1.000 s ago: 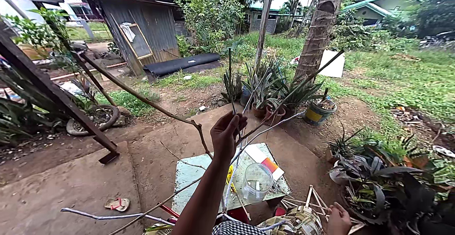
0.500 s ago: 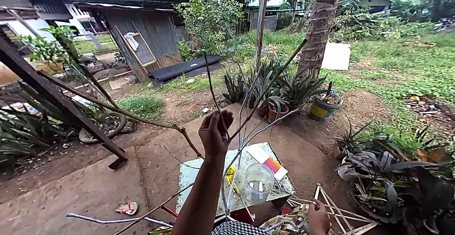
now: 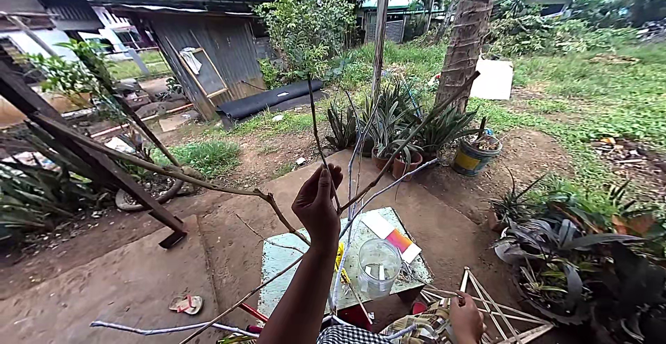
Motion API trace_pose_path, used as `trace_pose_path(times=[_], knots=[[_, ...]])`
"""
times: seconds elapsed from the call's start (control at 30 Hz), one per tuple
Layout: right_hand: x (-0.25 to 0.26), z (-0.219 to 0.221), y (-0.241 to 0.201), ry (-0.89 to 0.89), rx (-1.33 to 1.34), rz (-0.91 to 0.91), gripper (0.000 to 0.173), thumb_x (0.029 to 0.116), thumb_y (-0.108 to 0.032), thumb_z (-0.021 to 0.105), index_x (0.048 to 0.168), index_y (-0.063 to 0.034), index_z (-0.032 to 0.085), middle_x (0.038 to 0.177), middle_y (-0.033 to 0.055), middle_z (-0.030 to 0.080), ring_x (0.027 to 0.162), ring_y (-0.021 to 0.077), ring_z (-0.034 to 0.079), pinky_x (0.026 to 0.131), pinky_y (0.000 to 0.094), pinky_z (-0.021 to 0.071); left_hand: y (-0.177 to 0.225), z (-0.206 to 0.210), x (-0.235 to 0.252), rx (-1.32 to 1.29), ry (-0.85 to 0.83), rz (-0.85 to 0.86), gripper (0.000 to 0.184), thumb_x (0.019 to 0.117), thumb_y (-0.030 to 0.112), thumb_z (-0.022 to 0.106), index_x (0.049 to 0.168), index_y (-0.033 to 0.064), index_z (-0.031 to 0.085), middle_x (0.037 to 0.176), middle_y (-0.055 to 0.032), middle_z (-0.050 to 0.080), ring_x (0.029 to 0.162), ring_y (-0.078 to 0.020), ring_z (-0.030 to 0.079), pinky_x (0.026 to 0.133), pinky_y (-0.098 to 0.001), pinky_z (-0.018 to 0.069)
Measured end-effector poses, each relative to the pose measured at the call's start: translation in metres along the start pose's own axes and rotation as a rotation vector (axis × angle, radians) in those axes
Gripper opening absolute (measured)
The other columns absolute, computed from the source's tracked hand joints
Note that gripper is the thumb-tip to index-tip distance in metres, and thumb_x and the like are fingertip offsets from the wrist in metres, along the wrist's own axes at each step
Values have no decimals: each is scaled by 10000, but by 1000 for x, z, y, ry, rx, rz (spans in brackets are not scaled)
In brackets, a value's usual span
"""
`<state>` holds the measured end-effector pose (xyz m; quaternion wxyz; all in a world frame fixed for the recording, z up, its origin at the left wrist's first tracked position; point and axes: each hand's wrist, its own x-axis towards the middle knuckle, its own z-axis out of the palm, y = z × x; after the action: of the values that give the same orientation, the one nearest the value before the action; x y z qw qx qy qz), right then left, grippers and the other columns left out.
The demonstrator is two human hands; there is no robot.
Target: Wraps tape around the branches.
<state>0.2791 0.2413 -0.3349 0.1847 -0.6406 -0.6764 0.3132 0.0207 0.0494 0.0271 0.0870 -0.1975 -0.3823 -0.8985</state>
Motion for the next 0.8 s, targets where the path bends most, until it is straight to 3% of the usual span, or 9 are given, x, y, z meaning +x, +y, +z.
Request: trace_pose_path(times=[0.13,0.17,0.33,0.53,0.67,0.8], knots=[[2,2,0,-12,-11,-4,328,1019,-174,554,1311,-92,678,1239,191,694,1251,424,583,1068,661,371,8,-6,3,-72,-72,-177,373,1076,119,341,1133,-16,685,1035,-105,749,950,-192,732,898,-348,592],[2,1,-1,-11,-17,-3,325,1019,-178,554,1307,-96,682,1240,190,694,1252,426,582,1063,663,377,11,-5,5,-77,-59,-218,375,1081,117,337,1131,-20,682,1032,-107,745,936,-189,732,890,-347,596],[3,2,-2,-24,-29,9,326,1023,-181,550,1306,-87,681,1272,204,677,1269,436,568,1065,661,379,18,-5,21,-32,-9,-353,166,1031,40,558,1002,8,719,953,-89,753,836,-164,737,785,-311,619],[2,1,-3,-19,-54,4,307,1017,-194,547,1252,-93,716,1271,194,678,1274,431,561,1069,681,348,12,-8,27,59,-116,-178,127,922,-84,655,939,27,716,845,-52,741,732,-116,715,714,-261,616],[3,3,-2,-14,-80,6,294,1015,-190,547,1234,-107,726,1266,180,682,1267,414,571,1066,668,359,4,-4,36,183,-174,-10,273,845,-115,640,867,145,560,727,57,633,603,-33,612,580,-189,546],[6,4,-2,-16,-95,13,285,1013,-190,551,1218,-110,731,1256,180,685,1263,415,571,1068,662,359,0,0,37,209,-105,19,235,871,-80,618,901,136,530,736,47,592,553,-40,571,539,-189,532]])
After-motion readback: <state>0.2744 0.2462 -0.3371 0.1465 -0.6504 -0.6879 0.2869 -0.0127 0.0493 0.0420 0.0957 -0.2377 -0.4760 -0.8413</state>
